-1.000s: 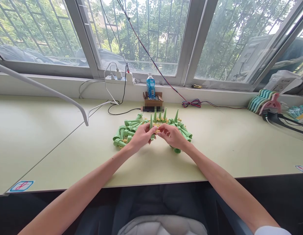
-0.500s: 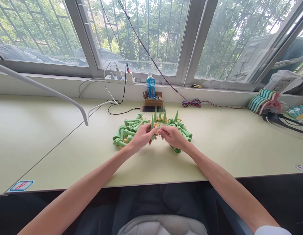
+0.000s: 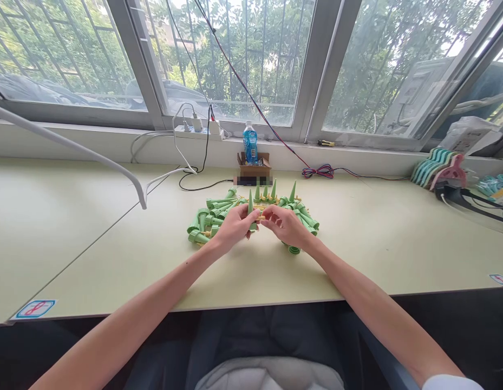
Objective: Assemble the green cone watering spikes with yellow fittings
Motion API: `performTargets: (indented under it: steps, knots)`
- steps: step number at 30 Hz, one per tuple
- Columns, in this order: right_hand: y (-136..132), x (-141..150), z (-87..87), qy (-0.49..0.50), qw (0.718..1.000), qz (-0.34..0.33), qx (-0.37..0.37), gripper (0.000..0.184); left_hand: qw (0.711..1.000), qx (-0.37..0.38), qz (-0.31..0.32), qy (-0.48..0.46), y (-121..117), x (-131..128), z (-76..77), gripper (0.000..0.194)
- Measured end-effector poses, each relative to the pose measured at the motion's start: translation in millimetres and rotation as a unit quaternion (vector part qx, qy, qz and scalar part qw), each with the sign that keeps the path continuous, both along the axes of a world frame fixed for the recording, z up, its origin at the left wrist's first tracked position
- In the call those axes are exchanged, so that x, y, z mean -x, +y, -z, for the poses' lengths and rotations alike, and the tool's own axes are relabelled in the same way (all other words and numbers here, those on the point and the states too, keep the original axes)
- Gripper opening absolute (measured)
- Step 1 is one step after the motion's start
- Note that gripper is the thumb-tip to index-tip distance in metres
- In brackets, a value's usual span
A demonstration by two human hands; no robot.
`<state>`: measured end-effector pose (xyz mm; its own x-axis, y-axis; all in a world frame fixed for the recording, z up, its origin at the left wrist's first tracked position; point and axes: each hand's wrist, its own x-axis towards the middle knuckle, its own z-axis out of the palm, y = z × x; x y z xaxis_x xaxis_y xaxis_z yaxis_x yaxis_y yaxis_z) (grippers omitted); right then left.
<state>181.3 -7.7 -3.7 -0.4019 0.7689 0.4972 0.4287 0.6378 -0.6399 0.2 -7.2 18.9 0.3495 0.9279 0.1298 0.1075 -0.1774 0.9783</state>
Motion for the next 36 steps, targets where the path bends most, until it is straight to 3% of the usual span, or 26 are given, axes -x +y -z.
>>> performTargets:
  steps: [6, 17, 28, 36]
  knots:
    - [1.8, -0.6, 2.1, -0.008, 1.0, -0.003, 0.001, 0.023, 1.0, -0.003, 0.01, 0.009, 0.2, 0.3, 0.3, 0.035]
    - [0.6, -1.2, 0.5, -0.037, 0.999, 0.008, 0.001, 0.045, 0.999, -0.009, 0.03, 0.02, -0.2, -0.1, -0.3, 0.033]
    - [1.2, -1.1, 0.9, -0.019, 1.0, 0.003, 0.007, 0.02, 1.0, -0.005, 0.009, 0.002, 1.9, 0.8, 2.5, 0.033]
    - [1.6, -1.4, 3.1, -0.021, 1.0, -0.011, 0.005, 0.028, 1.0, -0.004, 0.023, 0.011, 0.7, 0.8, 1.3, 0.033]
